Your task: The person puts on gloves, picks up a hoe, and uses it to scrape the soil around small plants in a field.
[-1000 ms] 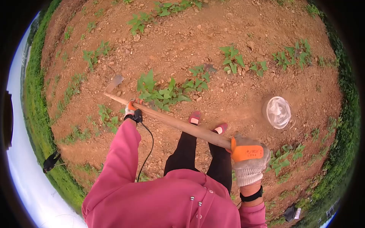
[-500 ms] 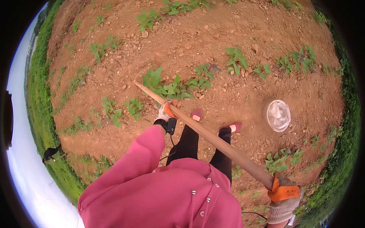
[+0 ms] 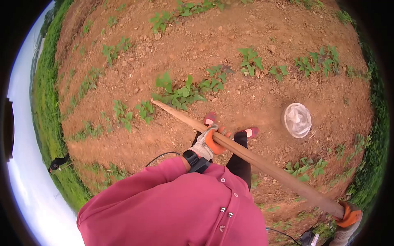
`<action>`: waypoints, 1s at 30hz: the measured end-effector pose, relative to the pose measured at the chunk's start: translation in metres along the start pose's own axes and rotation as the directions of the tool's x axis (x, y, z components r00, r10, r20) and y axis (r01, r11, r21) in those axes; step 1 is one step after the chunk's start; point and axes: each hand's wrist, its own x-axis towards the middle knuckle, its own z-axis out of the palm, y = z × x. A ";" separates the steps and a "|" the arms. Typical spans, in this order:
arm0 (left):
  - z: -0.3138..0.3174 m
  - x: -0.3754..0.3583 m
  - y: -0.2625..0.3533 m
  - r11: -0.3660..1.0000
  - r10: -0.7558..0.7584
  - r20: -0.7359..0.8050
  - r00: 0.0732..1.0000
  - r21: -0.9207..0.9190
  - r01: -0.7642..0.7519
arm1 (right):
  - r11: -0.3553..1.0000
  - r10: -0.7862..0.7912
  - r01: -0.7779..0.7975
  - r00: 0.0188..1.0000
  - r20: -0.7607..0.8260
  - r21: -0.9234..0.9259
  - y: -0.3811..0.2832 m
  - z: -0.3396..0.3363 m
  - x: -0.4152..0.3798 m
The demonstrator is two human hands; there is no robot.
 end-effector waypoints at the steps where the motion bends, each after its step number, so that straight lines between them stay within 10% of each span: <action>1: 0.004 -0.009 0.004 1.000 -0.001 0.002 1.000 0.002 0.001 | 0.987 0.155 -0.157 0.984 0.093 0.023 0.011 -0.001 -0.003; 3: 0.015 -0.024 0.018 0.975 -0.137 0.141 0.981 -0.154 0.158 | 0.949 0.303 -0.314 0.935 0.186 0.031 0.008 -0.001 0.003; 5: -0.012 -0.010 0.018 0.985 -0.123 0.033 0.992 -0.120 0.126 | 0.997 0.052 -0.053 0.998 -0.020 -0.061 -0.014 0.013 0.027; 7: 0.003 0.004 0.101 0.632 -0.635 -0.313 0.706 -0.737 0.241 | 0.991 0.096 -0.090 0.994 0.054 -0.103 -0.052 0.030 0.060; 17: -0.200 0.142 0.181 0.811 -0.507 -0.522 0.686 -0.558 0.175 | 0.996 0.091 -0.093 0.991 -0.094 -0.011 -0.217 0.117 0.185; 30: -0.041 0.191 0.054 0.838 -0.463 -0.438 0.771 -0.499 0.220 | 0.942 0.312 -0.273 0.925 -0.217 0.195 -0.064 0.156 0.092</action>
